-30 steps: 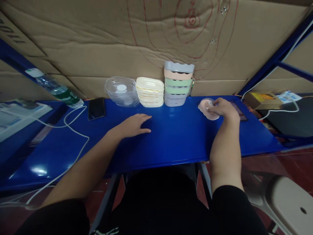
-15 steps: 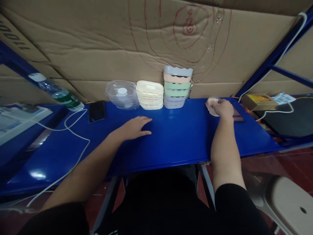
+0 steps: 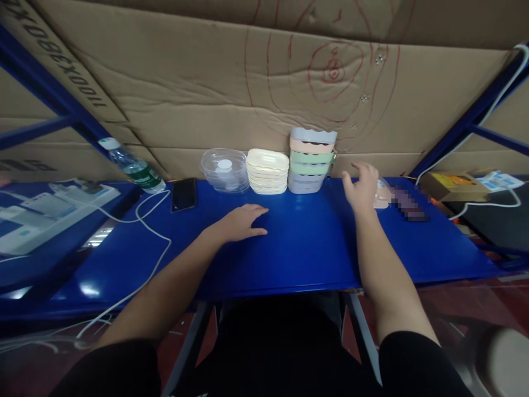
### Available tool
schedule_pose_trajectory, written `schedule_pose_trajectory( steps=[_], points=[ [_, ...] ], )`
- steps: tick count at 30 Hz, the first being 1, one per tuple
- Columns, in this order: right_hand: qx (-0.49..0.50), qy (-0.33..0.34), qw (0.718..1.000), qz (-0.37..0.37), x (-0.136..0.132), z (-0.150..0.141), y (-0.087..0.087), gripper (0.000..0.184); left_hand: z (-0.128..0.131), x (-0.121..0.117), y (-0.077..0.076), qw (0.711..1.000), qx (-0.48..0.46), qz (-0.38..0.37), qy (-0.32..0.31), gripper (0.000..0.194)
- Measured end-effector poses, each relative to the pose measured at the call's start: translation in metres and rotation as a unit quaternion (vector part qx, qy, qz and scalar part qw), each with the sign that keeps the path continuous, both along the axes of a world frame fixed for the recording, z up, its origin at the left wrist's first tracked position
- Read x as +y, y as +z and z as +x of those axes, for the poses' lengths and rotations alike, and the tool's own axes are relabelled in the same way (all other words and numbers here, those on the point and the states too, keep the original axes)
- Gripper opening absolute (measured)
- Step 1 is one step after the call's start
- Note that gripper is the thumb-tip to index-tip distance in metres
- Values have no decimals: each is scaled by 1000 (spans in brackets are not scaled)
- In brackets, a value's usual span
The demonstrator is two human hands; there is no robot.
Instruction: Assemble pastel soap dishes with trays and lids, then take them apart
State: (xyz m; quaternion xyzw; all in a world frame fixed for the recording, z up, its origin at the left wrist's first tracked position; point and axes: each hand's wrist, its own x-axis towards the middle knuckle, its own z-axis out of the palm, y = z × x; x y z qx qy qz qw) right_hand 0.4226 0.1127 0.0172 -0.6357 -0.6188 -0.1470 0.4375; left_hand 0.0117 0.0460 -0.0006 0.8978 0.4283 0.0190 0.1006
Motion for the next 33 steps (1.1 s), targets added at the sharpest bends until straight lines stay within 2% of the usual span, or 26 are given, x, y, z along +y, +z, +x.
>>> schedule_pose_trajectory(
  steps=[4, 8, 11, 16, 19, 22, 24, 26, 30, 33],
  points=[
    [-15, 48, 998, 36, -11, -29, 1, 46, 3, -3, 1, 1000, 3, -5, 7, 77],
    [-24, 59, 996, 59, -20, -51, 12, 44, 3, -4, -2, 1000, 0, 9, -2, 74],
    [-44, 74, 993, 80, -16, -64, 31, 45, 3, -4, -4, 1000, -5, 13, -3, 74],
    [-92, 138, 983, 83, -7, -95, 77, 42, 4, -5, -3, 1000, -9, 11, 0, 73],
    [-138, 224, 964, 43, -10, -129, 90, 42, 5, -6, -2, 1000, -1, 7, 5, 74],
    [-219, 318, 921, -41, -15, -167, 86, 44, 6, -7, -1, 1000, 2, 12, 5, 73],
    [-250, 308, 915, -80, -13, -188, 79, 46, 6, -9, 0, 1000, -1, 17, 6, 72],
    [-263, 264, 922, -109, -7, -201, 73, 44, 6, -10, 2, 1000, -1, 16, 7, 72],
    [-294, 196, 923, -151, 10, -207, 66, 36, 7, -11, 3, 1000, 1, 12, 9, 73],
    [-324, 166, 919, -155, 17, -208, 65, 36, 7, -11, 1, 1000, 2, 19, 6, 73]
  ],
)
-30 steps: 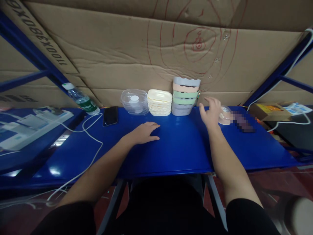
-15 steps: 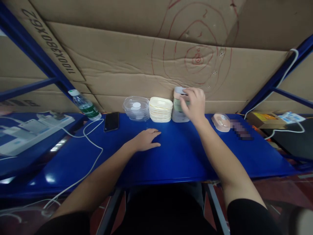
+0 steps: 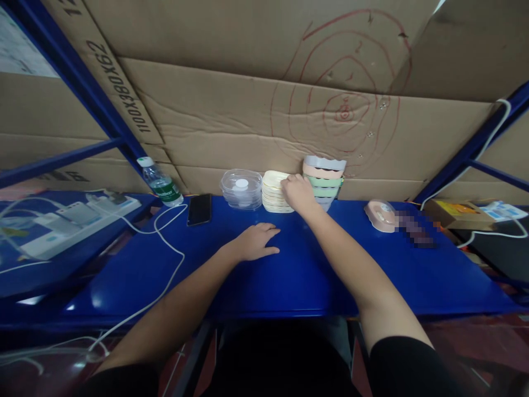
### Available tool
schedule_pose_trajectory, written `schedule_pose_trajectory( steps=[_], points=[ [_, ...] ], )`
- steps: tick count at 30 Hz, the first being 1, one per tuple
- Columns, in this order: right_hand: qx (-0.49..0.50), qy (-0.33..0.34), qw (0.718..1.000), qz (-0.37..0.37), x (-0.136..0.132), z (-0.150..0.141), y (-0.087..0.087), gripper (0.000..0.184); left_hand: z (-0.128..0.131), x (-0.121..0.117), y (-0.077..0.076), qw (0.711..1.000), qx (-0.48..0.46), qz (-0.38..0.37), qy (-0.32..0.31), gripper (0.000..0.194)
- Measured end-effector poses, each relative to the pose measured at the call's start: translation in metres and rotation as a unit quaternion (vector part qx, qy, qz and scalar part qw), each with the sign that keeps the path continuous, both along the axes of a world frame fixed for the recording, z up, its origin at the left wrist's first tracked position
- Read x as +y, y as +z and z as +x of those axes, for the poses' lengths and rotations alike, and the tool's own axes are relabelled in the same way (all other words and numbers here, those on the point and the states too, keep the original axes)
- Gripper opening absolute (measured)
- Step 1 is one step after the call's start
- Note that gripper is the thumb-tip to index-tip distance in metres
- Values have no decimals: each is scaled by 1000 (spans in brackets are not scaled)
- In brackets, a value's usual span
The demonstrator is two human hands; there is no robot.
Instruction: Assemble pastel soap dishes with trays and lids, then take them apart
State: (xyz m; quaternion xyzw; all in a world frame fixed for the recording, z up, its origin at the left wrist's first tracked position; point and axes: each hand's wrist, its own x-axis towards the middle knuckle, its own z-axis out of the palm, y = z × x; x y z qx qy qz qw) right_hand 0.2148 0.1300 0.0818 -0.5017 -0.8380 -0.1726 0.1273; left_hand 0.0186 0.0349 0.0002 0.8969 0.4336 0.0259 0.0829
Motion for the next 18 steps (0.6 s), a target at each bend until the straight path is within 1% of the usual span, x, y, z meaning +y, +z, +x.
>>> schedule_pose_trajectory(
  steps=[3, 5, 7, 10, 12, 15, 18],
  points=[
    [-6, -7, 1000, 14, 2, -2, 1, 34, -1, 1, -3, 1000, -3, 3, 0, 73],
    [11, 12, 999, 31, -1, -3, 3, 33, -2, 3, -4, 1000, -9, 1, -4, 74],
    [43, 52, 996, 63, -10, -1, 4, 33, -6, 6, -6, 1000, -25, -5, -10, 75],
    [92, 137, 980, 113, -38, 11, -2, 33, -16, 15, -6, 998, -62, -12, -1, 75],
    [103, 191, 968, 122, -61, 25, -13, 31, -25, 22, -7, 996, -85, -4, 15, 70],
    [79, 243, 961, 109, -91, 45, -43, 27, -42, 35, -7, 993, -105, 17, 58, 56],
    [20, 263, 964, 40, -107, 55, -77, 24, -53, 42, -7, 987, -112, 29, 107, 48]
  ],
)
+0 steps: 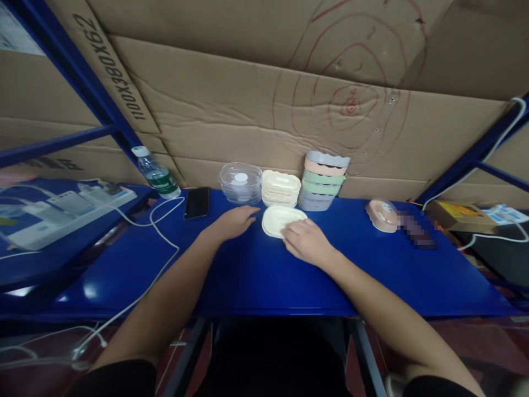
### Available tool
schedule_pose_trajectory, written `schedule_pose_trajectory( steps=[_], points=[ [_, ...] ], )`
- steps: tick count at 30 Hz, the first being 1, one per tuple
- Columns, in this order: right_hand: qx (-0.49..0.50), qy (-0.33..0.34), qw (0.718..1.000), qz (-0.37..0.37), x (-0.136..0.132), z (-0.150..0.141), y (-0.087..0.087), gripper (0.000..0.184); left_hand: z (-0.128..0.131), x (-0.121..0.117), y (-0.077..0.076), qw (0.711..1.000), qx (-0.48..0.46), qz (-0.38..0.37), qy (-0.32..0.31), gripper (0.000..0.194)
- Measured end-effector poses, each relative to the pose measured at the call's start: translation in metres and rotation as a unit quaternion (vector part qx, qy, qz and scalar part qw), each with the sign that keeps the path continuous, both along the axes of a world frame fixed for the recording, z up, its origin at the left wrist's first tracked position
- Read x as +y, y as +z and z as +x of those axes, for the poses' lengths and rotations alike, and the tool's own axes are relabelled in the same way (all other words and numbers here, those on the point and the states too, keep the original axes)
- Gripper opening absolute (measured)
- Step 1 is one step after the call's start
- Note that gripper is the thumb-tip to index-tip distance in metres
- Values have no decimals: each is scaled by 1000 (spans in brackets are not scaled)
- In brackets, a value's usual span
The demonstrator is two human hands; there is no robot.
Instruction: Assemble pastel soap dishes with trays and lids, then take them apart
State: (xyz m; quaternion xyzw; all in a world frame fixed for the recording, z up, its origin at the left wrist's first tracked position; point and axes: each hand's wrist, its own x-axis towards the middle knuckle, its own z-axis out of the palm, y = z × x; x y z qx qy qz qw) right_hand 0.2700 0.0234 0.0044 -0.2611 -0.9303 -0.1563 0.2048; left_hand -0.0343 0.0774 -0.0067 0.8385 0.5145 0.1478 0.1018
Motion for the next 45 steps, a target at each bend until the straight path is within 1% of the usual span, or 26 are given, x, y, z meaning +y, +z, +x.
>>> schedule_pose_trajectory(
  steps=[2, 3, 4, 5, 7, 9, 10, 11, 13, 15, 16, 18, 20, 22, 25, 28, 30, 31, 32, 34, 36, 38, 39, 41, 43, 45],
  points=[
    [-49, -1, 997, -54, -3, 1, -15, 22, 0, 0, 1, 1000, -3, 2, 17, 48],
    [-62, -3, 995, -76, -3, 1, -18, 24, 3, -2, 2, 1000, -7, 3, 18, 49],
    [-62, -6, 994, -89, -2, 1, -16, 29, 7, -4, 3, 1000, -14, 1, 11, 51],
    [-48, -11, 994, -93, 1, 3, -10, 34, 13, -8, 3, 1000, -22, -3, -5, 55],
    [18, -33, 997, -67, 13, 10, 14, 41, 26, -16, 4, 998, -38, -20, -50, 76],
    [113, -78, 990, -15, 32, 23, 49, 40, 40, -25, 3, 993, -42, -34, -101, 104],
    [150, -104, 983, 15, 45, 32, 67, 41, 46, -28, 2, 991, -36, -37, -123, 112],
    [176, -130, 975, 42, 58, 41, 84, 42, 52, -31, 2, 989, -27, -36, -140, 115],
    [187, -185, 962, 71, 87, 58, 112, 48, 60, -35, 1, 988, -4, -28, -151, 110],
    [171, -232, 955, 70, 113, 71, 127, 54, 65, -38, 2, 990, 22, -23, -138, 107],
    [153, -245, 956, 57, 123, 77, 130, 55, 66, -38, 2, 991, 32, -22, -130, 107],
    [116, -260, 959, 16, 140, 83, 130, 50, 67, -40, 5, 991, 47, -25, -119, 112],
    [100, -266, 959, -16, 149, 86, 128, 43, 67, -41, 8, 991, 60, -31, -113, 117],
    [109, -267, 957, -21, 152, 86, 129, 39, 67, -42, 11, 991, 75, -35, -108, 123],
    [130, -259, 957, 12, 141, 82, 139, 40, 67, -44, 13, 990, 87, -39, -108, 125],
    [167, -234, 954, 86, 112, 73, 150, 52, 64, -43, 14, 990, 79, -45, -112, 129],
    [209, -192, 949, 136, 84, 64, 148, 63, 61, -41, 14, 992, 48, -41, -111, 137],
    [233, -167, 946, 151, 69, 60, 143, 68, 59, -39, 14, 993, 21, -32, -107, 142],
    [250, -143, 947, 144, 56, 55, 135, 73, 57, -37, 14, 995, -14, -13, -101, 146],
    [254, -98, 958, 90, 34, 46, 111, 78, 53, -35, 15, 991, -92, 47, -84, 152],
    [228, -64, 971, -11, 22, 38, 84, 76, 50, -35, 17, 979, -150, 118, -66, 156],
    [203, -52, 970, -121, 20, 31, 59, 72, 49, -37, 19, 971, -162, 163, -67, 156],
    [191, -53, 966, -169, 22, 27, 49, 70, 50, -39, 20, 970, -153, 171, -80, 154],
    [156, -60, 956, -242, 27, 21, 36, 66, 52, -43, 21, 972, -117, 158, -129, 145],
    [111, -72, 952, -277, 33, 16, 29, 58, 55, -44, 19, 974, -81, 124, -173, 135],
    [68, -86, 954, -280, 38, 12, 25, 51, 58, -43, 16, 977, -54, 85, -189, 130]
  ],
)
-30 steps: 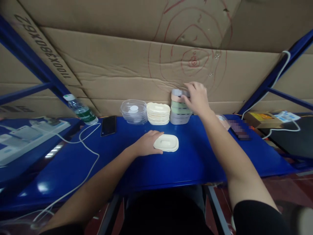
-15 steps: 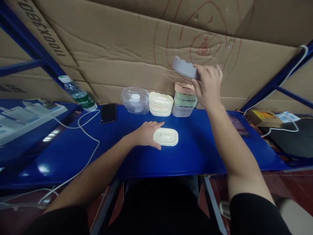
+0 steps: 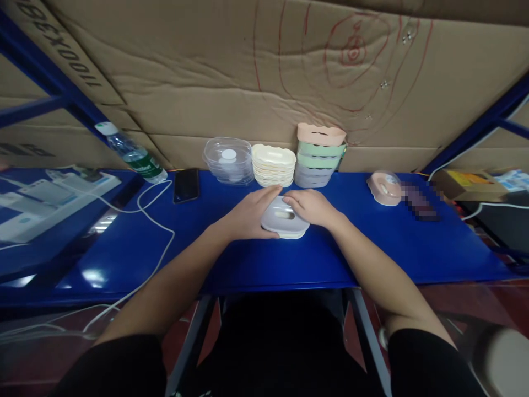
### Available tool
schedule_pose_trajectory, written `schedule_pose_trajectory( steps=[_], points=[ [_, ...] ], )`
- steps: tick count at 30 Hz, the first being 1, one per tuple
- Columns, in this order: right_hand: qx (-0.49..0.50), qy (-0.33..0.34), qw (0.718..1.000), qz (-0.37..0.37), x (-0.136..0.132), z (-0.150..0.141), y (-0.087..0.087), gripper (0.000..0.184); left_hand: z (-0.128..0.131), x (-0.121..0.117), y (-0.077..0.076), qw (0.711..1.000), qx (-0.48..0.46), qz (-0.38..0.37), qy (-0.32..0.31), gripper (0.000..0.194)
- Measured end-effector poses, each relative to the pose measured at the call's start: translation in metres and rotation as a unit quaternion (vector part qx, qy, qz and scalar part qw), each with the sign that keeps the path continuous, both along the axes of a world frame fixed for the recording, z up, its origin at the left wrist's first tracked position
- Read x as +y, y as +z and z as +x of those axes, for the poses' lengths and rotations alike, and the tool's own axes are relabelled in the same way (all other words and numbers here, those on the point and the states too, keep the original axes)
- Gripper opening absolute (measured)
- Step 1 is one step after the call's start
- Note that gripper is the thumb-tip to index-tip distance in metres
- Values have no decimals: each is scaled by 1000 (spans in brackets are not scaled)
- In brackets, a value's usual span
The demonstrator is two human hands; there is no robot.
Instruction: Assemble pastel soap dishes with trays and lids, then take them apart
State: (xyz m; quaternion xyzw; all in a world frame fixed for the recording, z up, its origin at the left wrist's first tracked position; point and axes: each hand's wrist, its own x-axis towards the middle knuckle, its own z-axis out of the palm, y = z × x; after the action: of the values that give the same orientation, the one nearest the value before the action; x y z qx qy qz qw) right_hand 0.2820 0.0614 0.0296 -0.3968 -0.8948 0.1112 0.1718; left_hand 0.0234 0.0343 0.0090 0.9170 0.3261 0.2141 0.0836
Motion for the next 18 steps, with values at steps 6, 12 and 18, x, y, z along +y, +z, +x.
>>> schedule_pose_trajectory(
  steps=[6, 12, 18],
  points=[
    [-5, 15, 1000, -22, 5, -6, -21, 42, 0, 3, -10, 989, 105, -91, 44, 126],
    [23, 36, 999, -13, 5, 0, -45, 45, 5, -4, -14, 973, 140, -166, 73, 137],
    [43, 31, 998, -17, 8, 3, -46, 41, 2, 3, -9, 984, 94, -132, 72, 110]
  ],
)
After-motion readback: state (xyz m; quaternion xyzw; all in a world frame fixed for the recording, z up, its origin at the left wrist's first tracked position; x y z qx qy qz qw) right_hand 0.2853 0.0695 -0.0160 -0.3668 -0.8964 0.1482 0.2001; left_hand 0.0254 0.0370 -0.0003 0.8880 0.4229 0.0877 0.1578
